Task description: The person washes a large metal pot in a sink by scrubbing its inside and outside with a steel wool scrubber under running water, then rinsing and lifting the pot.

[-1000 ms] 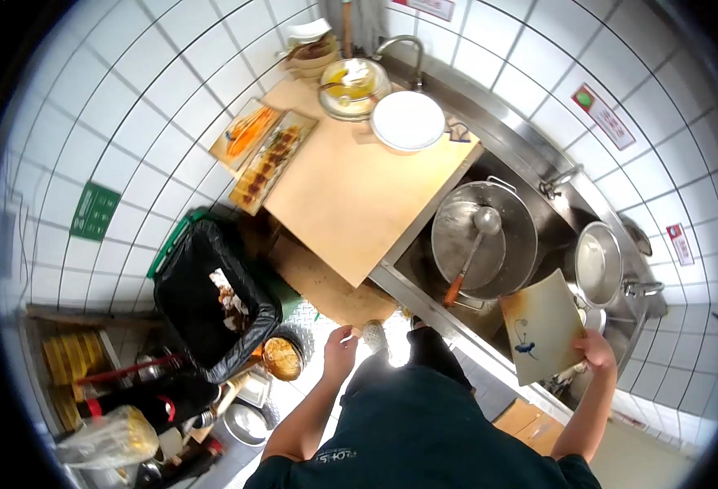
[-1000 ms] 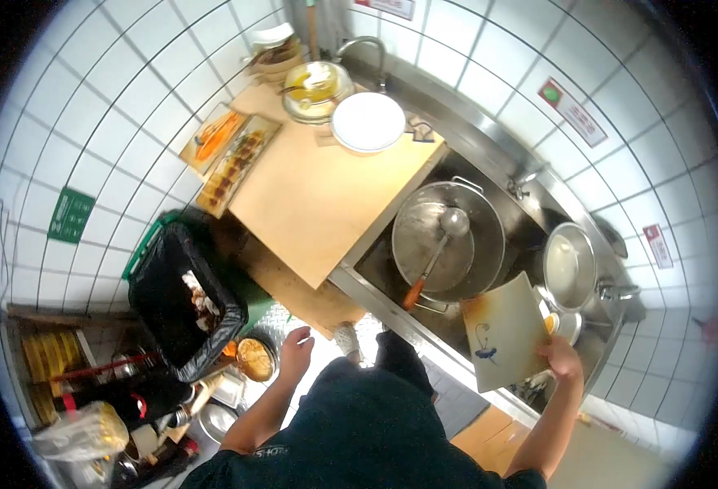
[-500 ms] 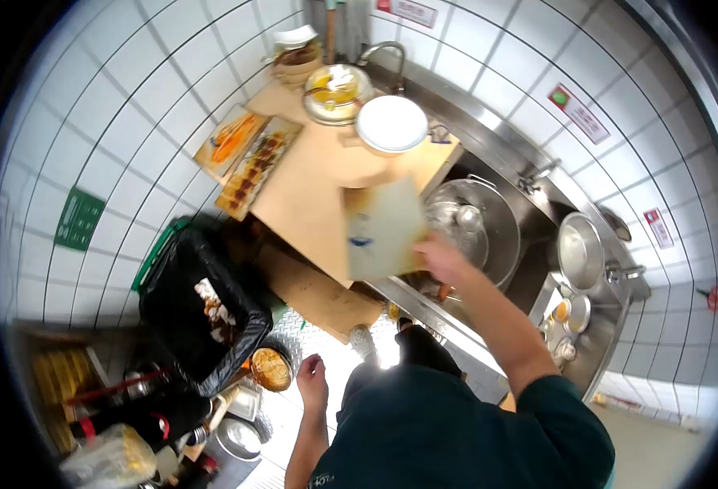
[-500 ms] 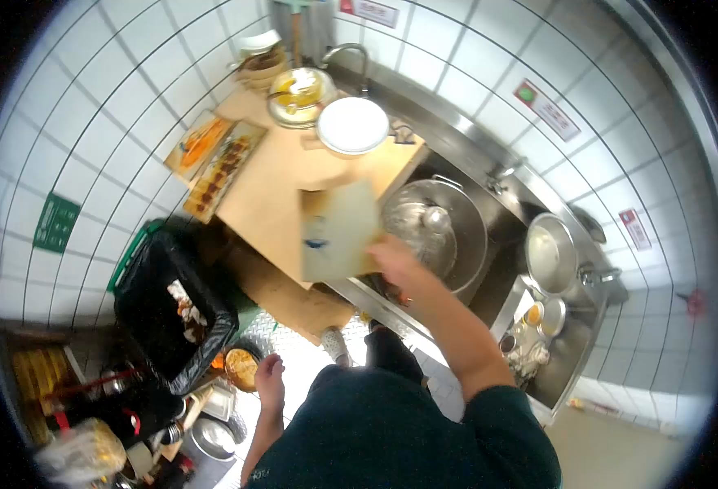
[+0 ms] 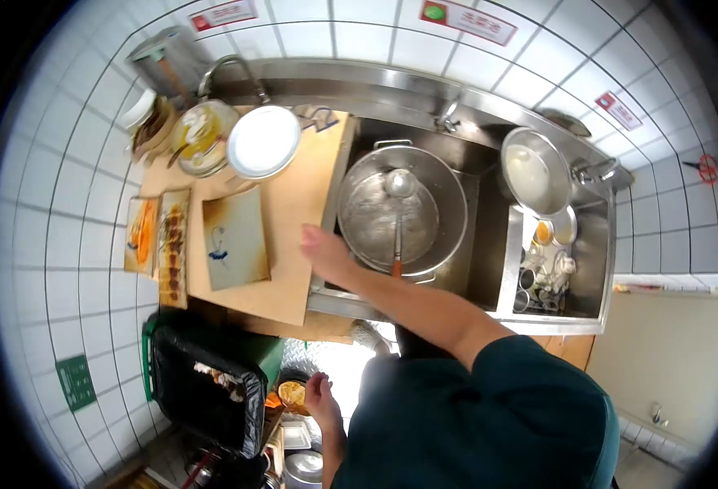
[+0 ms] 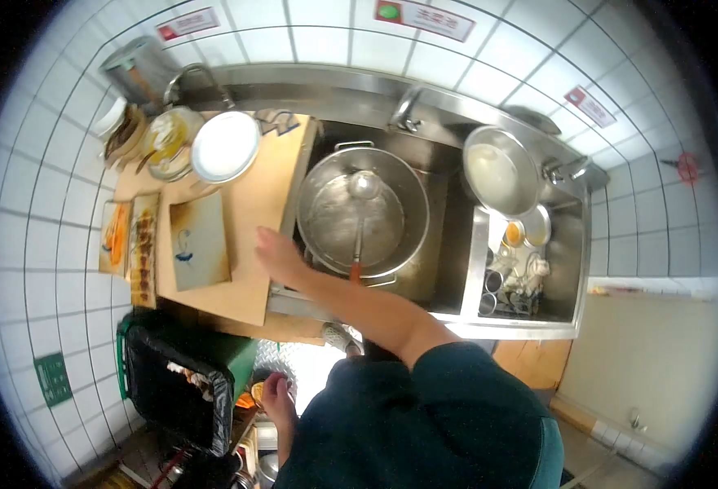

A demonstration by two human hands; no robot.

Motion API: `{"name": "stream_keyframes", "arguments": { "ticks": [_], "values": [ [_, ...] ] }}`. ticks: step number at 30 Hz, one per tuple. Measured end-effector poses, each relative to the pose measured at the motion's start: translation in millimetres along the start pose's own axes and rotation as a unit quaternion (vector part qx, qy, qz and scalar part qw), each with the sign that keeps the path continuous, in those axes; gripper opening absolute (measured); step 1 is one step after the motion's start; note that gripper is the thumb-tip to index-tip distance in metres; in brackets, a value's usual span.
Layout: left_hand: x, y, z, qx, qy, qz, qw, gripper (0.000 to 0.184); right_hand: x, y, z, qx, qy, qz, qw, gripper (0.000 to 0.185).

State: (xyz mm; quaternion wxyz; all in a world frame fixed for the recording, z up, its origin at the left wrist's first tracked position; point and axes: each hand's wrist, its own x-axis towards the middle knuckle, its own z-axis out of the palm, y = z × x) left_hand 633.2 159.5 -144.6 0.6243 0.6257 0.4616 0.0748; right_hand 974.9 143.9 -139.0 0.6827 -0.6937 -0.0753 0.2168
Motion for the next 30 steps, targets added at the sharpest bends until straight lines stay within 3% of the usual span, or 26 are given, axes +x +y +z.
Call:
{"name": "stream_keyframes", "arguments": {
  "ticks": [1, 2, 3, 6, 7, 8, 9, 11, 16, 23, 26, 28, 29, 30],
  "values": [
    [6.4, 7.3, 13.0, -0.035, 0.0, -0.005, 0.999, 0.017, -3.5, -20.5, -43.0, -0.07, 0.007, -0.044, 0.997, 0.031],
    [13.7, 17.0, 22.7, -0.009, -0.021, 0.002, 1.0, 0.017, -1.3, 0.3, -79.0, -0.181, 0.1, -0.121, 0.971, 0.029],
    [20.7, 29.2, 32.0, 0.017, -0.042, 0.011, 0.999, 0.016, -10.6, -20.0, -114.5, -0.197, 0.166, -0.08, 0.963, 0.028],
    [40.2, 56.7, 63.8, 0.03, -0.101, 0.039, 0.994, 0.016, -24.5, 22.3, -227.3, -0.29, 0.281, -0.179, 0.897, 0.034],
    [46.5, 64.0, 74.2, 0.04, -0.117, 0.043, 0.991, 0.017, -35.6, 34.3, -256.5, -0.285, 0.304, -0.146, 0.897, 0.037],
    [53.2, 71.7, 83.1, 0.048, -0.134, 0.049, 0.989, 0.017, -51.6, 31.8, -281.3, -0.238, 0.303, -0.037, 0.922, 0.04],
    [60.7, 76.7, 90.4, 0.079, -0.151, 0.062, 0.983, 0.018, -65.2, 49.5, -306.3, -0.297, 0.323, 0.008, 0.898, 0.041],
    [70.0, 88.4, 102.3, 0.12, -0.192, 0.091, 0.97, 0.02, -98.6, 60.8, -334.3, -0.329, 0.343, -0.001, 0.88, 0.042],
    [82.1, 110.9, 118.1, 0.186, -0.223, 0.142, 0.946, 0.023, -161.4, 65.0, -332.6, -0.313, 0.353, 0.04, 0.881, 0.046],
    [71.4, 105.6, 99.4, 0.255, -0.225, 0.272, 0.9, 0.025, -197.9, 62.4, -305.1, -0.349, 0.271, 0.098, 0.892, 0.051],
    [57.9, 99.4, 78.3, 0.294, -0.238, 0.282, 0.882, 0.027, -200.0, 73.9, -297.1, -0.378, 0.217, 0.15, 0.888, 0.05],
    [58.7, 78.9, 59.4, 0.333, -0.238, 0.325, 0.853, 0.027, -199.4, 97.1, -293.6, -0.422, 0.188, 0.118, 0.879, 0.045],
    [50.9, 78.4, 52.3, 0.328, -0.21, 0.337, 0.857, 0.024, -197.4, 87.2, -288.2, -0.439, 0.15, 0.159, 0.871, 0.046],
    [52.2, 71.1, 45.3, 0.295, -0.216, 0.304, 0.88, 0.023, -195.8, 91.0, -285.3, -0.45, 0.141, 0.112, 0.875, 0.049]
  ]
}}
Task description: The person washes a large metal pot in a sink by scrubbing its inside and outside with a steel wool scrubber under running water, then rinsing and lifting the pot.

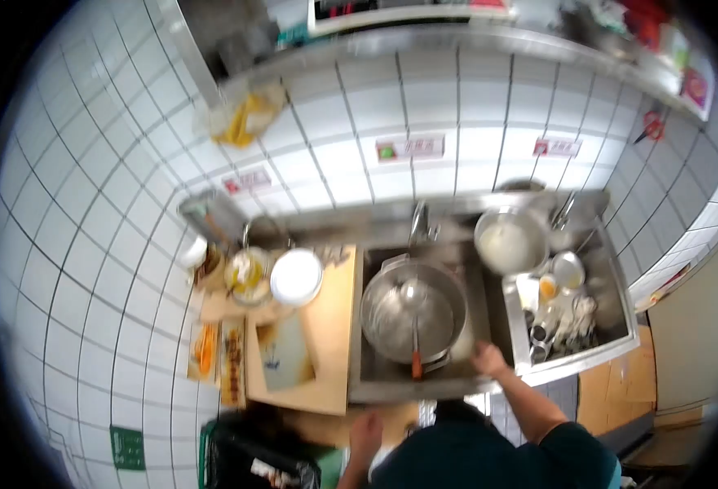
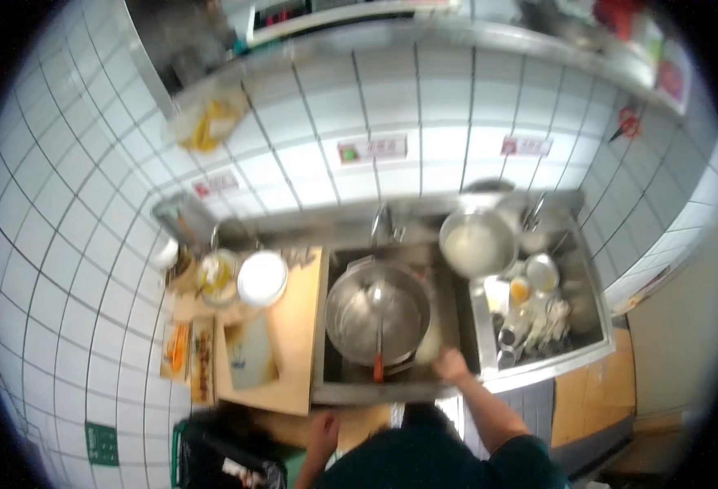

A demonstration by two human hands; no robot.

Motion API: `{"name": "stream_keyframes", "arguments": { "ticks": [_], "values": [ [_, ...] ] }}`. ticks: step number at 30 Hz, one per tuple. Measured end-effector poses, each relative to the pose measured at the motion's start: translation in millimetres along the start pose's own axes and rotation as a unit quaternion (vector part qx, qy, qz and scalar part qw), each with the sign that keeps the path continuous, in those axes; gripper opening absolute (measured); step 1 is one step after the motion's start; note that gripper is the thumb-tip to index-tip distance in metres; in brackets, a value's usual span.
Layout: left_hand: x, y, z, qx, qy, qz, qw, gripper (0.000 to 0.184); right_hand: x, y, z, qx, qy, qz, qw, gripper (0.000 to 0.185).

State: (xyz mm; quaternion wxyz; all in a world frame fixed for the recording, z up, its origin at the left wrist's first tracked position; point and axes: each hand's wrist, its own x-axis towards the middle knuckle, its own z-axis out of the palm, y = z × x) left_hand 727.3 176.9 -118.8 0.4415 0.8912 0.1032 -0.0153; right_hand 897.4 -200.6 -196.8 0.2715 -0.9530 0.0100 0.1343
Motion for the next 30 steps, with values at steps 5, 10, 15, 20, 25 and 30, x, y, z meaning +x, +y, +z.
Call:
{"name": "stream_keyframes", "arguments": {
  "ticks": [5, 10, 15, 20, 25, 30],
  "values": [
    [-37.3, -36.0, 0.7, 0.03, 0.034, -0.042, 0.998, 0.032, -18.7, -32.9, -5.8, 0.022, 0.003, 0.003, 1.0, 0.061],
    [-63.9, -23.0, -8.3, 0.018, 0.102, 0.064, 0.993, 0.025, -21.3, -33.9, 5.0, 0.029, 0.025, -0.024, 0.999, 0.059],
    [-60.6, -42.8, -3.8, 0.049, 0.058, -0.005, 0.997, 0.028, -8.4, -9.1, 32.0, -0.031, 0.01, -0.061, 0.998, 0.05],
    [-33.5, -8.3, 2.6, -0.093, 0.044, -0.063, 0.993, 0.026, -30.0, -36.6, 10.6, 0.018, -0.025, 0.025, 0.999, 0.058],
    [29.0, 12.8, 39.4, -0.305, -0.013, -0.137, 0.943, 0.061, -19.2, -22.9, 16.6, 0.013, 0.021, 0.008, 1.0, 0.06],
    [113.9, 7.7, 87.7, -0.413, 0.061, -0.198, 0.887, 0.069, 4.1, -24.7, 14.8, 0.056, -0.076, 0.149, 0.984, 0.068]
  ]
}}
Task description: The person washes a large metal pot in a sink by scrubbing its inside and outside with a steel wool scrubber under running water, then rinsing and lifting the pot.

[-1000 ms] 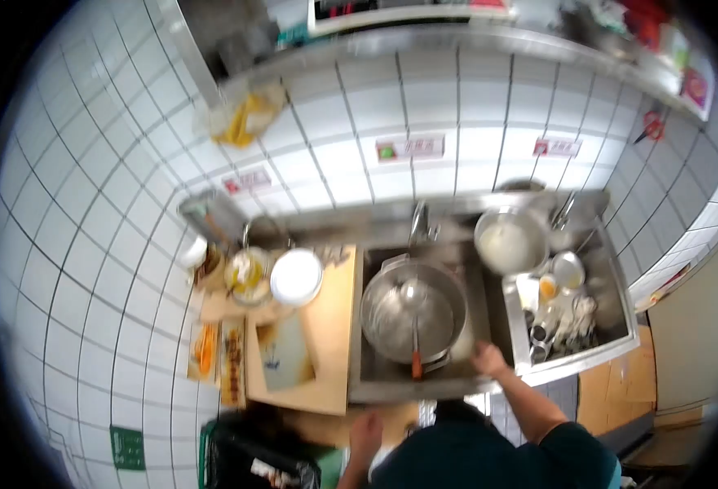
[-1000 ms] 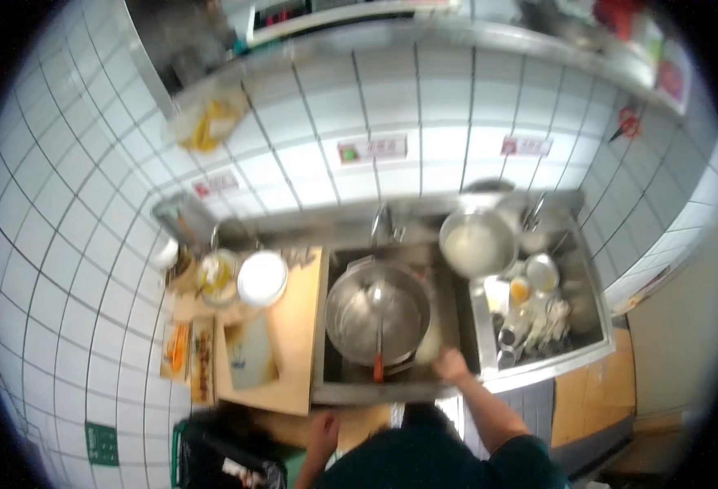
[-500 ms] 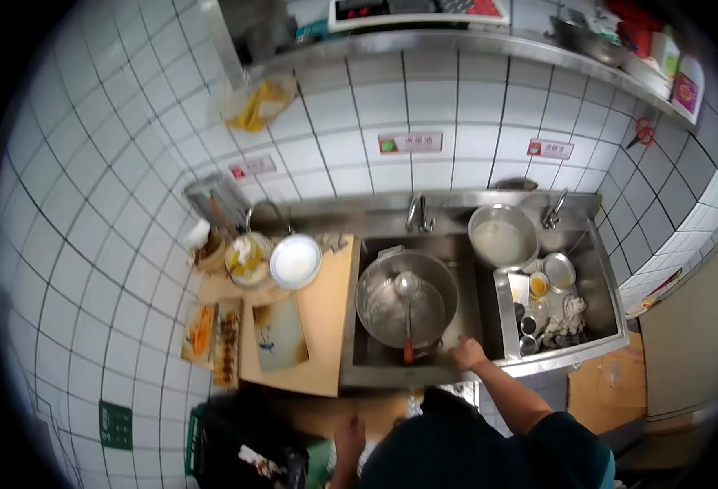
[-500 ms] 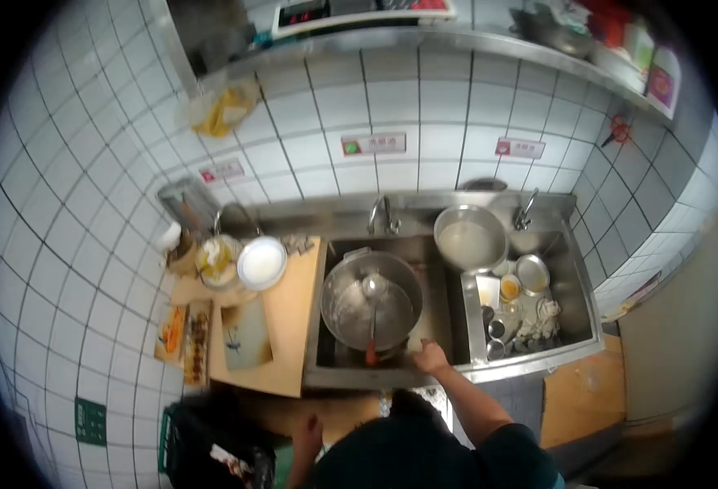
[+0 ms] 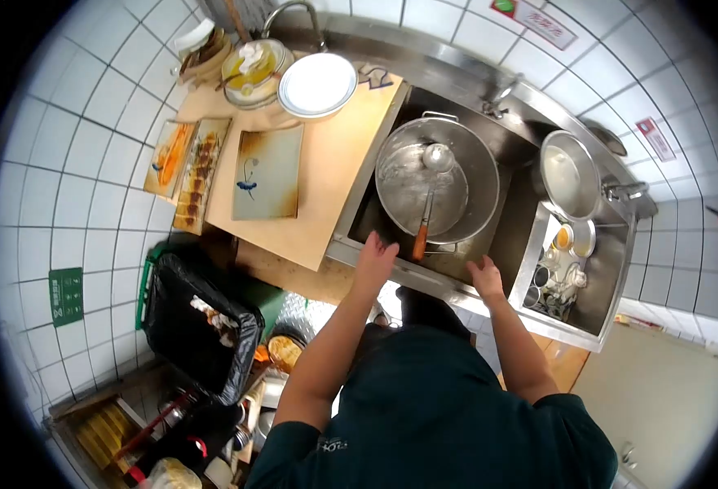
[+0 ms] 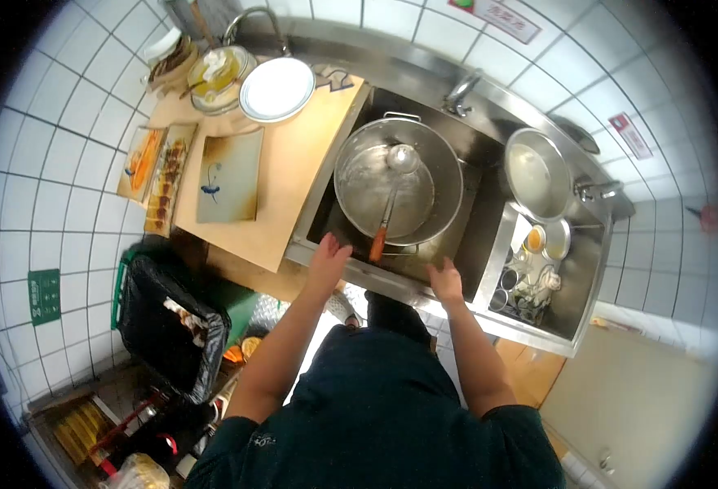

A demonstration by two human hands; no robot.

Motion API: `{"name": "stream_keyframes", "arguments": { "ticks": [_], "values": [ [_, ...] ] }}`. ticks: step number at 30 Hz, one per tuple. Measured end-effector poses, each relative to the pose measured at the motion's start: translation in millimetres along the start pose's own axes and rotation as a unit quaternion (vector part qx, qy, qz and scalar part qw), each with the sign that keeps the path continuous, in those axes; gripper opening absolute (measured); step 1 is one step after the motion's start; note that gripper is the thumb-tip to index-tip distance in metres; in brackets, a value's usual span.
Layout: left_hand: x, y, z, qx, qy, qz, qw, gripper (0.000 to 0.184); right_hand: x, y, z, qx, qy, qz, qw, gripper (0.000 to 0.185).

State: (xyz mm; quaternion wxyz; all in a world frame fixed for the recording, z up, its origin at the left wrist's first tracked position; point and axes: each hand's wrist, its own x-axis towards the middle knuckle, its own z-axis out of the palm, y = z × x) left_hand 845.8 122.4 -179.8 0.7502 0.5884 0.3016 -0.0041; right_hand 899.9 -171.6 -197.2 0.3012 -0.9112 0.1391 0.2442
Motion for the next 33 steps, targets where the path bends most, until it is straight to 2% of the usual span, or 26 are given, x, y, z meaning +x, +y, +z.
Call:
{"name": "stream_keyframes", "arguments": {
  "ticks": [3, 6, 7, 10, 11, 14, 17, 18, 20, 22, 23, 24, 25, 29, 30, 32, 33],
  "values": [
    [69.1, -32.6, 8.8, 0.023, 0.035, -0.039, 0.998, 0.067, 35.7, 15.7, 19.1, 0.076, 0.006, 0.022, 0.997, 0.066],
    [99.1, -23.1, 29.8, -0.142, 0.026, -0.06, 0.988, 0.061, 73.5, 5.6, 22.6, 0.297, -0.106, 0.141, 0.938, 0.06],
    [97.1, -13.6, 38.6, -0.136, 0.028, -0.054, 0.989, 0.061, 73.8, -11.2, 23.5, 0.358, -0.092, 0.15, 0.917, 0.052],
    [99.6, 6.9, 68.8, -0.086, 0.024, -0.054, 0.994, 0.064, 97.9, -22.5, 26.5, 0.42, -0.111, 0.176, 0.883, 0.05],
    [101.9, 3.7, 76.3, -0.05, 0.019, -0.064, 0.996, 0.066, 130.4, 23.3, 32.0, 0.311, -0.113, 0.11, 0.937, 0.042],
    [108.0, -31.7, 108.8, -0.04, 0.002, -0.085, 0.996, 0.082, 152.5, 30.7, 5.6, 0.412, -0.074, 0.214, 0.882, 0.031],
    [82.3, -13.0, 127.5, 0.036, 0.029, -0.066, 0.997, 0.078, 154.7, 42.1, -16.2, 0.504, -0.094, 0.226, 0.828, 0.023],
    [78.4, -15.0, 128.5, 0.005, -0.021, -0.014, 1.0, 0.088, 156.3, 43.7, -23.3, 0.512, -0.098, 0.242, 0.818, 0.022],
    [67.3, -16.4, 139.3, 0.037, -0.063, -0.03, 0.997, 0.094, 153.2, 51.7, -37.2, 0.529, -0.101, 0.276, 0.796, 0.021],
    [52.6, 1.4, 146.1, 0.095, -0.094, -0.039, 0.99, 0.095, 150.3, 62.5, -53.0, 0.475, -0.126, 0.307, 0.815, 0.019],
    [47.4, 5.0, 149.0, 0.079, -0.12, -0.03, 0.989, 0.097, 149.3, 61.9, -62.7, 0.438, -0.13, 0.319, 0.831, 0.019],
    [42.9, 9.4, 151.1, 0.074, -0.121, -0.021, 0.99, 0.096, 150.0, 71.7, -73.4, 0.399, -0.134, 0.33, 0.845, 0.021],
    [38.5, 12.6, 152.2, 0.07, -0.121, -0.012, 0.99, 0.095, 156.3, 101.2, -68.8, 0.425, -0.087, 0.284, 0.855, 0.027],
    [32.9, 17.5, 149.0, 0.089, -0.15, 0.013, 0.985, 0.096, 147.9, 88.8, -68.6, 0.494, -0.145, 0.279, 0.811, 0.03],
    [32.0, 18.9, 147.2, 0.095, -0.158, 0.017, 0.983, 0.097, 142.2, 72.9, -66.6, 0.479, -0.111, 0.289, 0.821, 0.03],
    [31.1, 19.8, 142.1, 0.068, -0.144, 0.015, 0.987, 0.087, 117.9, 10.4, -58.4, 0.448, -0.042, 0.308, 0.838, 0.03],
    [32.7, 18.4, 140.6, 0.055, -0.139, 0.016, 0.989, 0.082, 126.0, 34.1, -68.7, 0.465, -0.117, 0.264, 0.837, 0.03]
  ]
}}
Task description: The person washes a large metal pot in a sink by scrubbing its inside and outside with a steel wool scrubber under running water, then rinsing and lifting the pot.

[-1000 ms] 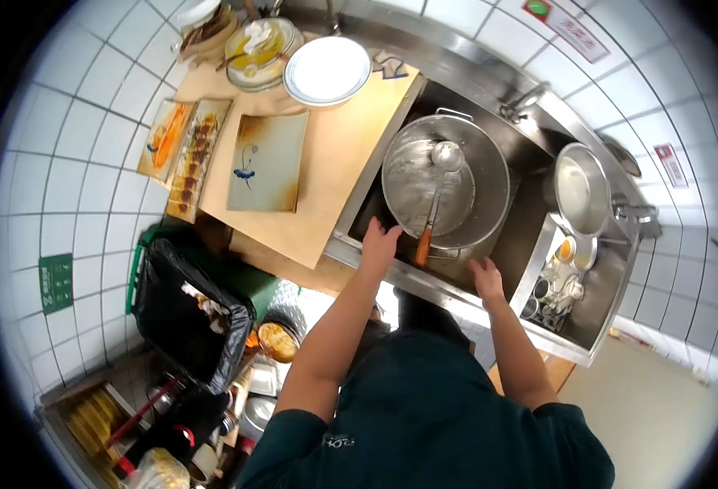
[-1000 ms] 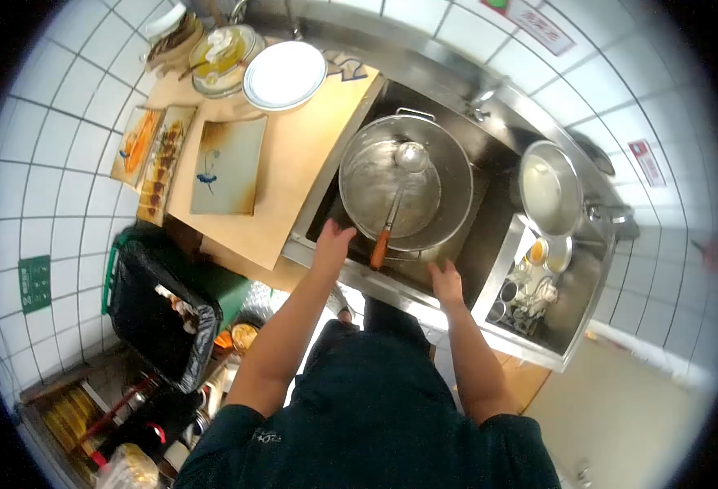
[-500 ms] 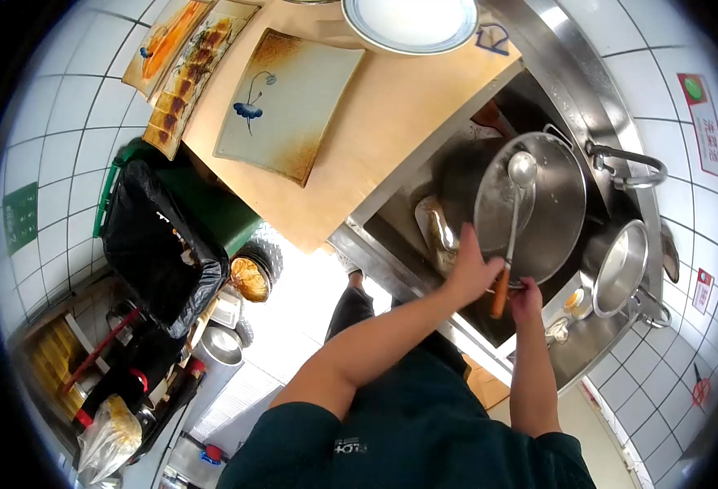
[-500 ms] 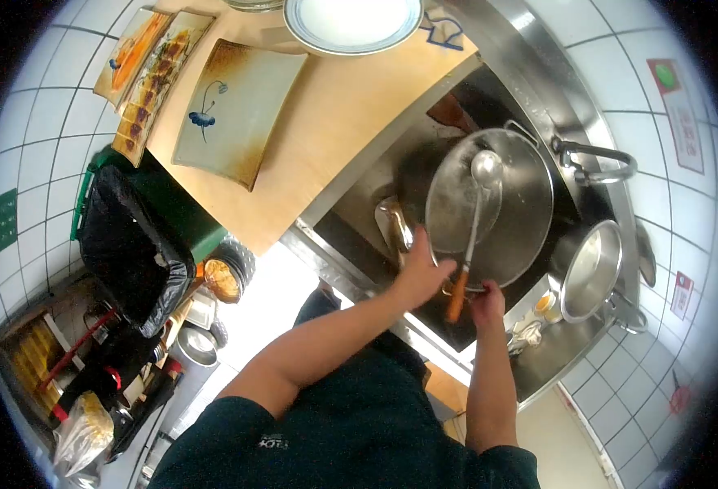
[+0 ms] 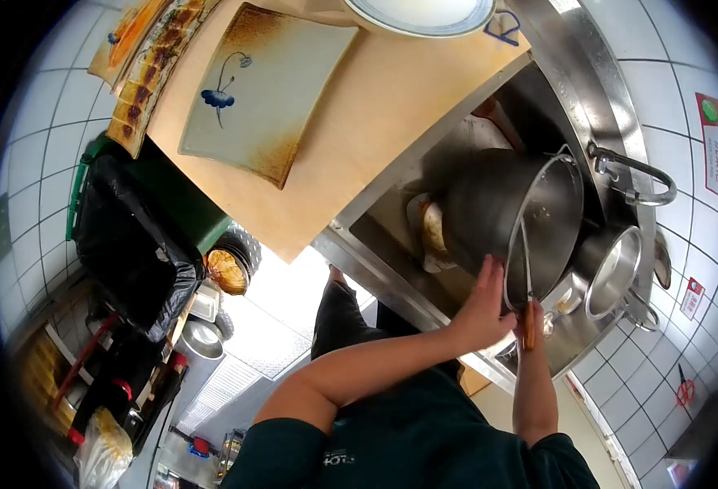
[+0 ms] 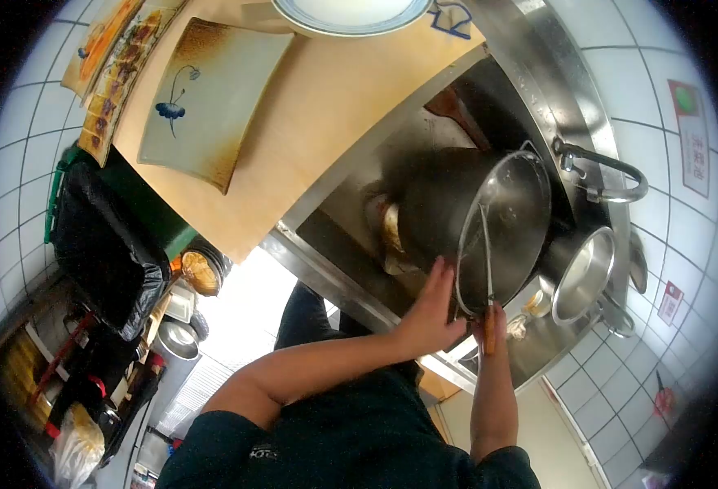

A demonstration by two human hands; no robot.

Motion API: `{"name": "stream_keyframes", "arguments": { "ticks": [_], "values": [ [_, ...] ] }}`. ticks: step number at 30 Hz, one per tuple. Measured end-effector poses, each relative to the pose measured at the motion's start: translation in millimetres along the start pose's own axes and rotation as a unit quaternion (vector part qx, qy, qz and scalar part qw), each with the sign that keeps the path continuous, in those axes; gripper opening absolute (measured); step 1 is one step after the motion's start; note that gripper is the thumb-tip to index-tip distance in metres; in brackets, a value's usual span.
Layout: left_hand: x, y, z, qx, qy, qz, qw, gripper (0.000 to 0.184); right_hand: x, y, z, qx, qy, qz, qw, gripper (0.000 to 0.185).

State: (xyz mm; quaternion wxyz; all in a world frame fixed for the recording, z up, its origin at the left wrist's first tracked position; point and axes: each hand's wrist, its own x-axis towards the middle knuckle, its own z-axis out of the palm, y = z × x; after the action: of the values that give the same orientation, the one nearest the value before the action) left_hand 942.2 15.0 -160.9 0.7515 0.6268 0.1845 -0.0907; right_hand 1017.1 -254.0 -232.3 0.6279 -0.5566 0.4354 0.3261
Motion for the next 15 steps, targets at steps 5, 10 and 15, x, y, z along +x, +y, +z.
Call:
{"name": "stream_keyframes", "arguments": {
  "ticks": [5, 10, 15],
  "values": [
    [15.8, -11.2, -16.0, 0.041, 0.11, -0.076, 0.99, 0.033, 4.9, 15.8, -29.7, 0.039, 0.037, 0.031, 0.998, 0.025],
    [17.3, -8.0, -14.0, 0.092, 0.163, -0.038, 0.982, 0.022, -38.7, 24.7, -1.1, 0.044, 0.027, 0.042, 0.998, 0.024],
    [-35.7, 65.7, -42.2, 0.138, 0.148, 0.034, 0.979, 0.023, -129.8, 43.4, 36.0, 0.067, 0.01, -0.018, 0.998, 0.019]
  ]
}}
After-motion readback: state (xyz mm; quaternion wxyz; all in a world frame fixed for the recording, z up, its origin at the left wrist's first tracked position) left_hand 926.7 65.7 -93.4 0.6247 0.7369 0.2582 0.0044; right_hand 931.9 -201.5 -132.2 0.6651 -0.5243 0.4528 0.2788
